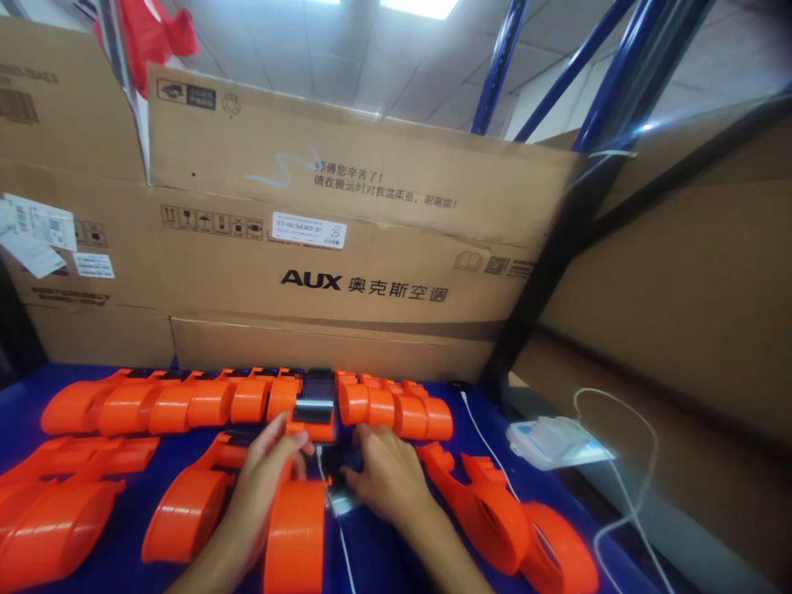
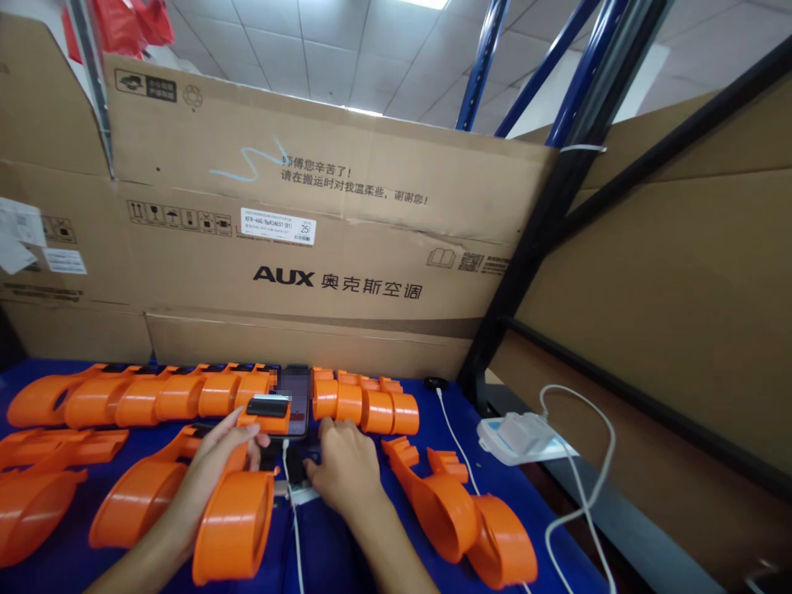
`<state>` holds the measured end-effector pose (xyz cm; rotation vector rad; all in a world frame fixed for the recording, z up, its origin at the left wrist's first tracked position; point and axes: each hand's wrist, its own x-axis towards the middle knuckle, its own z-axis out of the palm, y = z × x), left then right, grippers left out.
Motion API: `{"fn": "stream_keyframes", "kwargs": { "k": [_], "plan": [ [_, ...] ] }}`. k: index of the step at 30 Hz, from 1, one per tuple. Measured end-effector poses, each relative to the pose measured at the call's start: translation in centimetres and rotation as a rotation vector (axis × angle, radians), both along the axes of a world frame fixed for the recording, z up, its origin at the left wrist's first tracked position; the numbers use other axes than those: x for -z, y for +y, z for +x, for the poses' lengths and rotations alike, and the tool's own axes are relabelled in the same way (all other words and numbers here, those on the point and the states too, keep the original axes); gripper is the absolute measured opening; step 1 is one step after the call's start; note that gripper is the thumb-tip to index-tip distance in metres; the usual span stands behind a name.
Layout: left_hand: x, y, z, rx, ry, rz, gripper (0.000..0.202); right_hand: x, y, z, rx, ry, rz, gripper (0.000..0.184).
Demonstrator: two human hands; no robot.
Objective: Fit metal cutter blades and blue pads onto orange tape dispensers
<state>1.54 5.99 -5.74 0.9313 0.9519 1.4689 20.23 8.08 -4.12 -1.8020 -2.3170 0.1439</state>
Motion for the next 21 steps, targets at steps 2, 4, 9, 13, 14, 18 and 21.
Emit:
{"fn": "stream_keyframes", "kwargs": {
  "k": [2,4,9,13,14,18,21],
  "plan": [
    [0.1,0.0,0.0,0.004,-0.004,0.005,0.021,0.0,-0.1,0.0,-0.049,0.027,0.005,0.028],
    [0.1,0.0,0.0,0.001,-0.007,0.004,0.021,-0.1,-0.2,0.0,-0.097,0.052,0.006,0.027],
    [-0.1,0.0,0.1,-0.014,0.0,-0.002,0.022,-0.5,-0.6,0.0,-0.154,0.114,0.007,0.026],
    [-0.1,-0.1,0.1,-0.018,0.009,0.003,0.022,-1.1,-0.7,0.2,-0.147,0.164,0.022,0.014],
    [-0.1,-0.1,0.2,-0.02,0.01,0.003,0.022,-1.3,-0.7,0.2,-0.143,0.197,0.033,0.013],
    [-0.2,-0.3,0.3,0.008,0.031,0.014,0.021,-1.9,-0.6,0.2,-0.208,0.456,0.076,0.018],
    [-0.2,-0.4,0.3,0.022,0.046,0.029,0.022,-2.3,-0.7,0.1,-0.259,0.639,0.106,0.026]
  ]
}}
